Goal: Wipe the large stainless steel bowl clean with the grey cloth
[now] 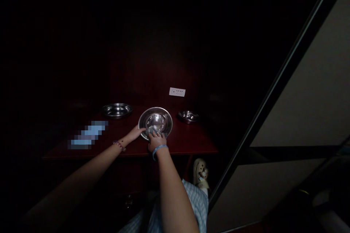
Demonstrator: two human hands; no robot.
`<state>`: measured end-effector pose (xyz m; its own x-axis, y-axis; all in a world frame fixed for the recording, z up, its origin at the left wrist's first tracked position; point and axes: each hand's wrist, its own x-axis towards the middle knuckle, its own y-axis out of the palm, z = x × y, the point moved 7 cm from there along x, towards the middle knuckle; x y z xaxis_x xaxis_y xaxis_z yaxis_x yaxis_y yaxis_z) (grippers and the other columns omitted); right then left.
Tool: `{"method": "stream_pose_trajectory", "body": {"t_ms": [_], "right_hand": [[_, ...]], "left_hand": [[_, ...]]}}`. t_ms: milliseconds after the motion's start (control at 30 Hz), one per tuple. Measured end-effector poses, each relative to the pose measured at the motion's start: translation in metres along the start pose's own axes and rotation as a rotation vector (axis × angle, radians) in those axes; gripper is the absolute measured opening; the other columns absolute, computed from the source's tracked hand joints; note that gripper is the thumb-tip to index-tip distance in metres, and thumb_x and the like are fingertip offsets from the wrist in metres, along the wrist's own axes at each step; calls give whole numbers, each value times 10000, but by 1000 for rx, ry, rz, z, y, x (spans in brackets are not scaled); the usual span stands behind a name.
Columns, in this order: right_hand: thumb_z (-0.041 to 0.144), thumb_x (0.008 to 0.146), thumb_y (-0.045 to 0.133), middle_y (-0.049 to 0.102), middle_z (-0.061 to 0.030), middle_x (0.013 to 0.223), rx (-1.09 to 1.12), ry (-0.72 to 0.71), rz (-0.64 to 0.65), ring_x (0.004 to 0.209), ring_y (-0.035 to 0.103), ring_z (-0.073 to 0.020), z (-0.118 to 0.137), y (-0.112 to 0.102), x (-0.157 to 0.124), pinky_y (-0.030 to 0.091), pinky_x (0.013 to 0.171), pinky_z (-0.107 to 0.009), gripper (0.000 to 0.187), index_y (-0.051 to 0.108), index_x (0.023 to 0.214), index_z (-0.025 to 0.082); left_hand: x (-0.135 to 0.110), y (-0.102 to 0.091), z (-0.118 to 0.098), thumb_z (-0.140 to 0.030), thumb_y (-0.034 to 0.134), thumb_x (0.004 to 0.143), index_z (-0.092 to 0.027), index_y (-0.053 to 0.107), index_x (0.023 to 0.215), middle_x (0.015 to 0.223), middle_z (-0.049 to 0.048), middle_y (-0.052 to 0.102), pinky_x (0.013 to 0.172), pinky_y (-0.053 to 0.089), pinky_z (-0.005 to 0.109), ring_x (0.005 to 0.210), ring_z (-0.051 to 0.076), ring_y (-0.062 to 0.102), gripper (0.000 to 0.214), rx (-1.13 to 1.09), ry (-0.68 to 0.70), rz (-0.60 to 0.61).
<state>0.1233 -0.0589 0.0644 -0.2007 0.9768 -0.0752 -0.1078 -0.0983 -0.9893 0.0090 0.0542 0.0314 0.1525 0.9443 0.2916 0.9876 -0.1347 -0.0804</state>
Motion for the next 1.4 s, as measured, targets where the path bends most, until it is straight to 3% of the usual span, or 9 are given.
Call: {"method": "stream_pose_trajectory", "body": {"t_ms": [133, 300, 600, 800, 1067, 1400], "right_hand": [[263, 907, 485, 392, -33, 1641, -62, 57, -25, 1552, 278, -233, -16, -3, -1, 5, 1262, -554, 606, 493, 1509, 321], [220, 891, 509, 438, -53, 1612, -100, 82, -114, 1551, 278, -247, -27, -5, -3, -71, 1265, -525, 577, 566, 1461, 286], [273, 996, 366, 267, -44, 1681, -233, 223, -146, 1597, 104, -244, -38, -5, 3, -162, 1252, -496, 571, 445, 1559, 222], [297, 974, 400, 294, -118, 1668, -182, 160, -105, 1582, 180, -283, -22, 5, 2, -67, 1267, -535, 613, 420, 1573, 174], [281, 965, 414, 270, -106, 1690, -86, 79, -56, 1552, 273, -285, 10, 10, 3, 146, 1254, -495, 647, 347, 1607, 229], [346, 988, 441, 289, -120, 1684, -47, 73, -82, 1541, 290, -298, 16, 7, -1, 169, 1252, -468, 640, 347, 1606, 211]], "left_hand": [[1, 1, 2, -165, 608, 703, -121, 712, 1036, 1107, 142, 790, 1093, 500, 506, 1143, 329, 711, 352, -7, -8, -1], [1, 0, 0, -143, 603, 701, -145, 708, 1070, 1137, 123, 788, 1139, 459, 509, 1187, 323, 690, 384, 1, 17, -9], [4, 1, 10, -143, 591, 711, -129, 719, 1046, 1162, 130, 779, 1142, 460, 493, 1206, 320, 681, 359, -23, 13, 13], [3, 1, 6, -159, 598, 703, -124, 707, 1068, 1166, 137, 778, 1141, 460, 492, 1192, 327, 687, 382, -25, 13, -4], [-3, -2, -3, -157, 607, 695, -104, 695, 1086, 1090, 140, 792, 1073, 520, 468, 1106, 317, 722, 404, 18, -39, -46], [-2, -4, -5, -181, 624, 699, -111, 696, 1098, 1084, 132, 791, 1087, 503, 473, 1124, 312, 713, 412, 4, -4, -51]]}}
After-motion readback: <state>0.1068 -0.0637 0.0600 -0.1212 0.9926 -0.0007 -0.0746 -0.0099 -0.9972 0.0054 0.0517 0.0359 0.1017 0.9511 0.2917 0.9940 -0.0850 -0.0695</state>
